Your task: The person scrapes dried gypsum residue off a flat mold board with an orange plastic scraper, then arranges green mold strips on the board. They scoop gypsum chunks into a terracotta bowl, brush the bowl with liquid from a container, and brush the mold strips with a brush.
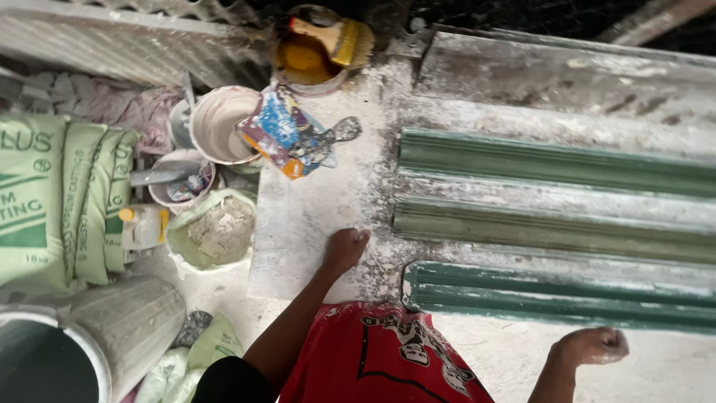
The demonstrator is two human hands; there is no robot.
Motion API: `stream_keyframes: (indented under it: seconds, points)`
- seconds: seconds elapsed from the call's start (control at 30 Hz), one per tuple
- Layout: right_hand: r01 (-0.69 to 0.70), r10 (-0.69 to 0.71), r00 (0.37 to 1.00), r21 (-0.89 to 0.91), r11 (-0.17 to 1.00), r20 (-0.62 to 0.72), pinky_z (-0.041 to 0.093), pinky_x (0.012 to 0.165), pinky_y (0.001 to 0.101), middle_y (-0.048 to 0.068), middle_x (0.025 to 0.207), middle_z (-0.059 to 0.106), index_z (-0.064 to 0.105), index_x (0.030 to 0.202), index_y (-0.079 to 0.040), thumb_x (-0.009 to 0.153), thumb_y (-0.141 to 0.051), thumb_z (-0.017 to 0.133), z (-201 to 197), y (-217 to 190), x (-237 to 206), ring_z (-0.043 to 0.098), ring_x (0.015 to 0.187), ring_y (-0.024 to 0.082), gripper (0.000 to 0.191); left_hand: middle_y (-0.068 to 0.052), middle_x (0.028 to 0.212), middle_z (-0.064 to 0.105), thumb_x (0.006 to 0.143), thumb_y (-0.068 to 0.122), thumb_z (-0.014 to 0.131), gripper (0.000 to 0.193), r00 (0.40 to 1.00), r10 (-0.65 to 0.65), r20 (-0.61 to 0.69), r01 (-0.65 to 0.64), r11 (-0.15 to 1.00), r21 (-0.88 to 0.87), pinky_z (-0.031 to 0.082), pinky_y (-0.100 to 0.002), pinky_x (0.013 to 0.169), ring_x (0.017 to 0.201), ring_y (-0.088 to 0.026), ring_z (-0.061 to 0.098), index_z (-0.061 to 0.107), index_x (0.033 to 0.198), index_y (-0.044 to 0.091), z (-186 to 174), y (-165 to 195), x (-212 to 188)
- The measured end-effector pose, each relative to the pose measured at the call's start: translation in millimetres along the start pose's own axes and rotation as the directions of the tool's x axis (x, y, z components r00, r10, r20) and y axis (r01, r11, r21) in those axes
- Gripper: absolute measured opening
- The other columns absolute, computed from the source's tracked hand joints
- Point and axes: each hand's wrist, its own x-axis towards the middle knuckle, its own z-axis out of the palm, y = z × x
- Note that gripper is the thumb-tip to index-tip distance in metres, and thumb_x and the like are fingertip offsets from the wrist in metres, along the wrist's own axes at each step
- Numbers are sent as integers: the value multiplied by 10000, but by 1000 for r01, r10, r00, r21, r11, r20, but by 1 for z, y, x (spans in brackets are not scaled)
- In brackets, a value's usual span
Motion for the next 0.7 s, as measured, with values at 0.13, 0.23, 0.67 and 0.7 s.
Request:
stream_keyframes:
  seconds: [0.13, 0.23, 0.67, 0.7]
  points:
    - [215, -388, 861, 457, 863, 329, 483, 960, 347, 99, 1240, 528, 524, 1295, -36, 1167, -114, 518, 53, -81, -60, 549, 1085, 193, 150, -77, 666, 663, 989, 255, 625, 247, 945, 16, -327, -147, 913, -381, 522, -330, 515, 497, -147, 661, 631, 945, 12, -42, 2, -2]
    - [203, -507, 603, 496, 844, 616, 485, 976, 325, 80, 1229, 525, 515, 1317, -44, 1167, -133, 498, 88, -152, -149, 551, 1088, 171, 174, -68, 667, 653, 984, 262, 631, 263, 899, 37, -437, -254, 856, -450, 517, -313, 486, 503, -138, 642, 618, 944, 2, -75, 6, -11]
    - [-33, -739, -626, 939, 344, 249, 388, 1166, 472, 205, 1364, 596, 562, 1359, 6, 951, -150, 618, 138, -340, -475, 518, 1351, 371, 440, -117, 826, 621, 1043, 275, 611, 338, 573, -502, -648, -322, 588, -742, 508, -328, 547, 637, -181, 614, 467, 1174, -2, -256, -131, 84]
    - [106, -737, -644, 978, 181, 206, 404, 1168, 476, 197, 1341, 615, 612, 1335, -11, 933, -174, 642, 139, -340, -478, 523, 1349, 375, 434, -133, 866, 619, 1034, 275, 634, 388, 607, -528, -594, -274, 562, -780, 512, -341, 564, 662, -197, 613, 438, 1218, -4, -269, -140, 99]
